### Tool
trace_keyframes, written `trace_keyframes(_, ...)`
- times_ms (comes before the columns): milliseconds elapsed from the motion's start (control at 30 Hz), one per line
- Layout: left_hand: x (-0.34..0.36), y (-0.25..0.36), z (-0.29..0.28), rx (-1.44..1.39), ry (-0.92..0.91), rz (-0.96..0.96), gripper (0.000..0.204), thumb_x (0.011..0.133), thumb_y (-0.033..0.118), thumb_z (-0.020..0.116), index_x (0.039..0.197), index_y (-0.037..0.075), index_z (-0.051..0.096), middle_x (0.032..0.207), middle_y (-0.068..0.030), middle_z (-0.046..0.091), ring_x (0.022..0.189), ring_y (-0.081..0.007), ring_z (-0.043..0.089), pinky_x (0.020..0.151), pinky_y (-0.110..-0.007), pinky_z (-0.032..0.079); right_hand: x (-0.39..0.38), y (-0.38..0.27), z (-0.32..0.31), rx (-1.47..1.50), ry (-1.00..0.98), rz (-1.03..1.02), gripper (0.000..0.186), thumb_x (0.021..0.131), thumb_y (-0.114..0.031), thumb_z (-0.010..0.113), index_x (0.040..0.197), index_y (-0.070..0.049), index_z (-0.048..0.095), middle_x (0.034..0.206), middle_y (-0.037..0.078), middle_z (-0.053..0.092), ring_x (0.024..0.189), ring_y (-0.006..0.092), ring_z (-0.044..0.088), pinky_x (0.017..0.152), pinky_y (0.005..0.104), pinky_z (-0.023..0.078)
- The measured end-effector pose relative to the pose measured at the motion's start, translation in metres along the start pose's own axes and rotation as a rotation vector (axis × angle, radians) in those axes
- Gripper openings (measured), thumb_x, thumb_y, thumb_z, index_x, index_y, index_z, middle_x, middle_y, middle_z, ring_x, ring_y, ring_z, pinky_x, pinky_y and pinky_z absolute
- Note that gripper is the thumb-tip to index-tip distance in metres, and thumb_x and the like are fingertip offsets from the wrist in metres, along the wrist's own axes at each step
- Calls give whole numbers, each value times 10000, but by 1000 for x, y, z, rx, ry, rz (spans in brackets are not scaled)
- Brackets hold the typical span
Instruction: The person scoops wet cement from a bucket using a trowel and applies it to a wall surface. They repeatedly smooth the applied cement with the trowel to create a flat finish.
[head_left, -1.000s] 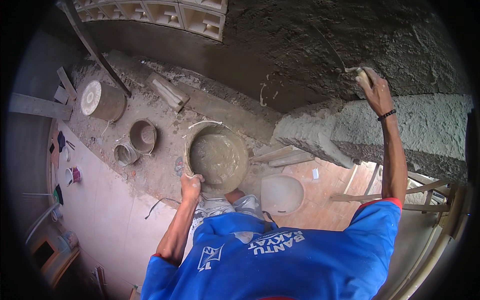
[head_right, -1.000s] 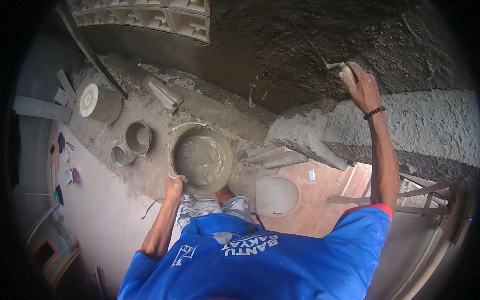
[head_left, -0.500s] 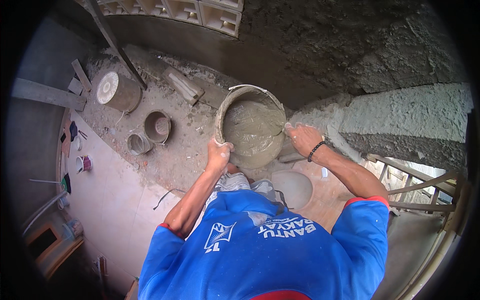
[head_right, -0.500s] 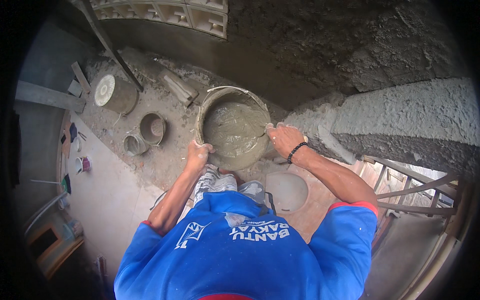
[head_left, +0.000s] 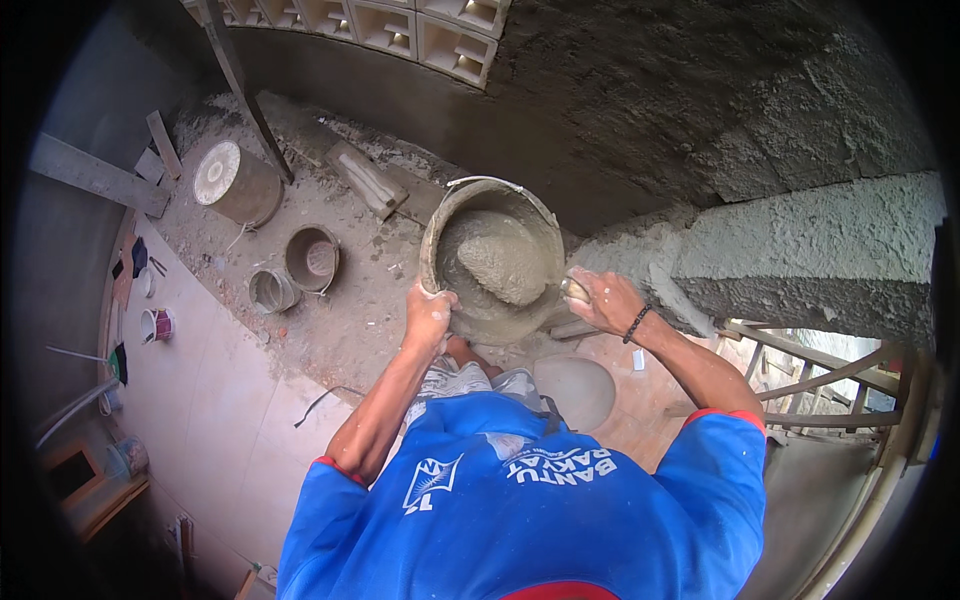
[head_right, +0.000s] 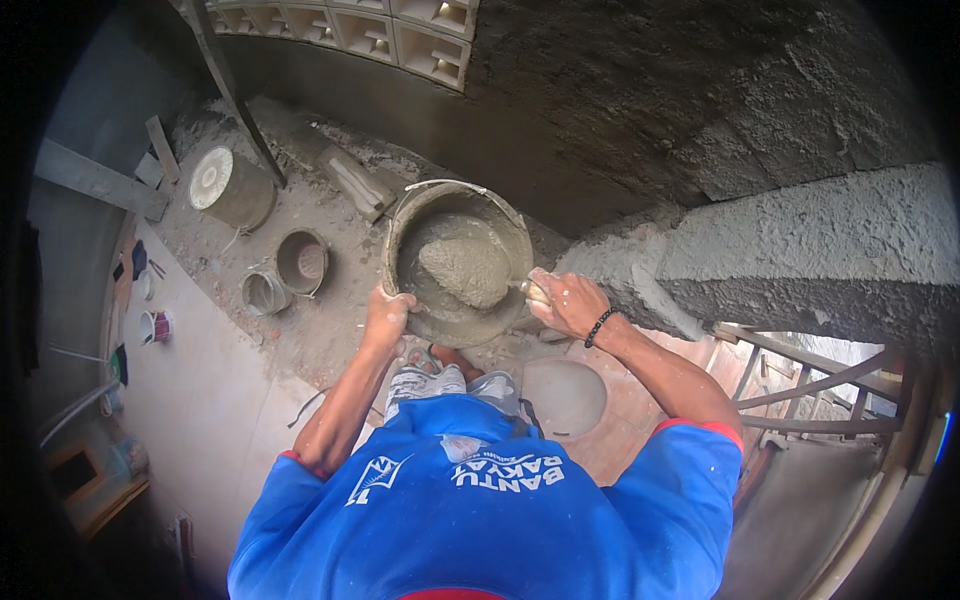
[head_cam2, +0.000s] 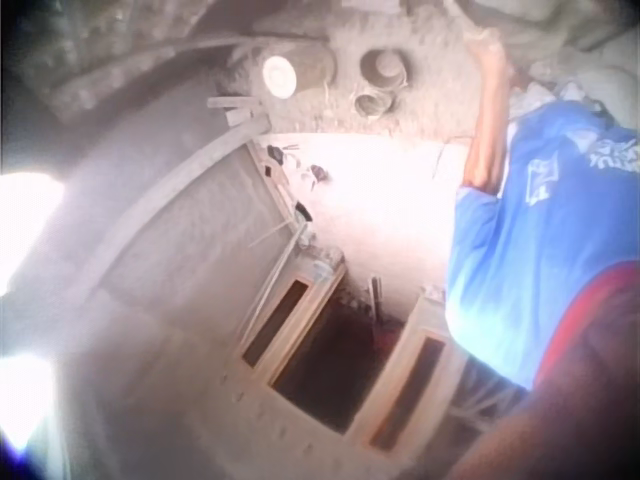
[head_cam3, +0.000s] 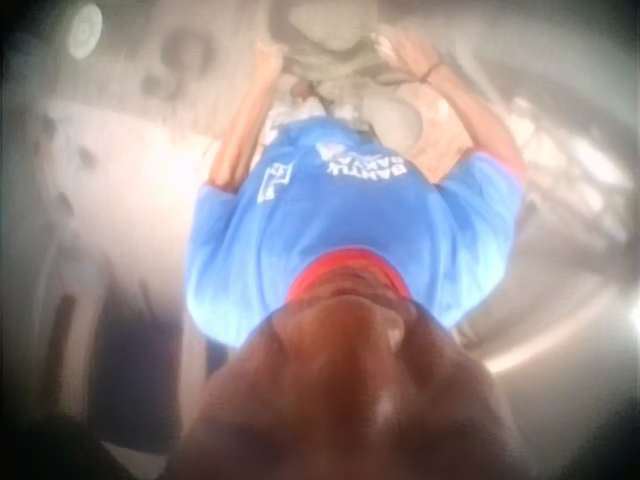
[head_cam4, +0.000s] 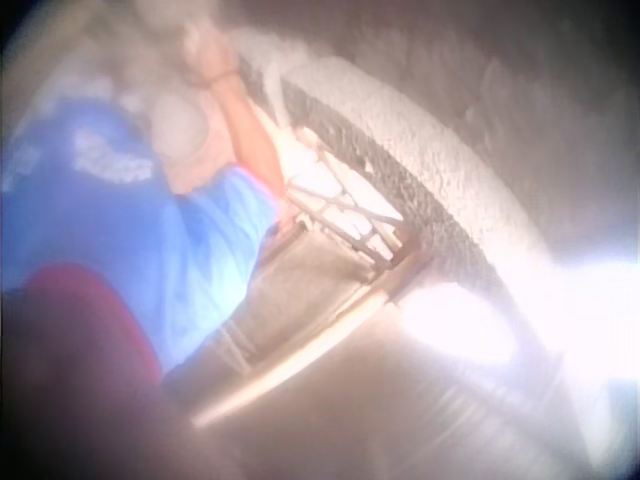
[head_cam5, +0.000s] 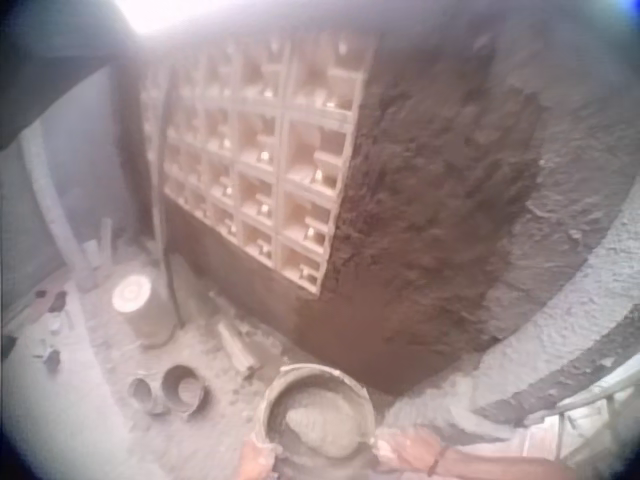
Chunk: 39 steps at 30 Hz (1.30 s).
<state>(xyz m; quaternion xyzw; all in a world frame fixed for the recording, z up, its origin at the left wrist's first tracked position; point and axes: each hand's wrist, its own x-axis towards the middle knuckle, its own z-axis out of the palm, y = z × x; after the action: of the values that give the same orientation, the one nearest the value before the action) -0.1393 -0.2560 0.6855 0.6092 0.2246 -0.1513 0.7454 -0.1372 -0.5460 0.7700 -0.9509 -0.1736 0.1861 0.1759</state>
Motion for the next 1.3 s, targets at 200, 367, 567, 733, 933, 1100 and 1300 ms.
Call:
trace_keyframes(200, -13, -15, -26, 44, 106, -10, 327, 707, -39, 514, 1027, 2, 572, 796, -35, 565, 673, -145, 535, 596, -297, 451, 10, -28, -65, 127, -138, -91, 406, 783, -252, 724, 1091, -27, 582, 908, 228, 651, 852, 424, 625, 728, 470, 492)
trace_keyframes(367, -29, -26, -39, 39, 236, -114, 358, 683, -59, 516, 1027, -14, 603, 831, -49, 607, 692, -159, 564, 616, -305, 471, 48, 2, -95, 238, -310, -167, 421, 772, -301, 757, 1059, -12, 649, 952, 201, 669, 844, 380, 649, 724, 414, 499)
trace_keyframes(567, -31, -80, -49, -3, 336, -93, 364, 689, -59, 512, 1038, -22, 609, 856, -60, 627, 717, -175, 597, 632, -316, 498, 107, 141, -166, -97, 329, 179, 387, 875, -294, 631, 1125, 2, 631, 939, 228, 680, 869, 403, 664, 737, 437, 507)
trace_keyframes(733, -35, -40, -17, -76, 377, -235, 310, 691, -52, 523, 984, -23, 621, 790, -52, 618, 663, -166, 584, 594, -306, 482, 58, 111, -212, -124, 359, 125, 387, 860, -248, 639, 1145, 12, 614, 1003, 227, 677, 898, 354, 676, 793, 417, 512)
trace_keyframes(933, -10, -35, 10, -52, 230, -118, 418, 718, -90, 533, 1129, -36, 589, 946, -72, 651, 791, -161, 609, 693, -282, 493, 51, 53, -103, -299, -61, -160, 300, 835, -147, 593, 1107, -21, 599, 883, 210, 623, 846, 383, 649, 728, 449, 524)
trace_keyframes(1100, -8, 7, 45, 5, 165, -36, 503, 722, -96, 546, 1222, -40, 550, 1039, -76, 642, 898, -165, 599, 797, -280, 485, 64, 33, -37, -502, -61, -168, 226, 885, -90, 500, 1077, -35, 606, 870, 220, 633, 830, 380, 661, 678, 462, 538)
trace_keyframes(1300, -7, 22, 54, -55, 161, -5, 515, 722, -99, 545, 1233, -39, 543, 1048, -81, 640, 913, -171, 595, 836, -287, 478, 53, 51, -4, -92, -242, -163, 375, 807, -224, 642, 1120, -25, 583, 896, 245, 649, 826, 411, 638, 703, 505, 522)
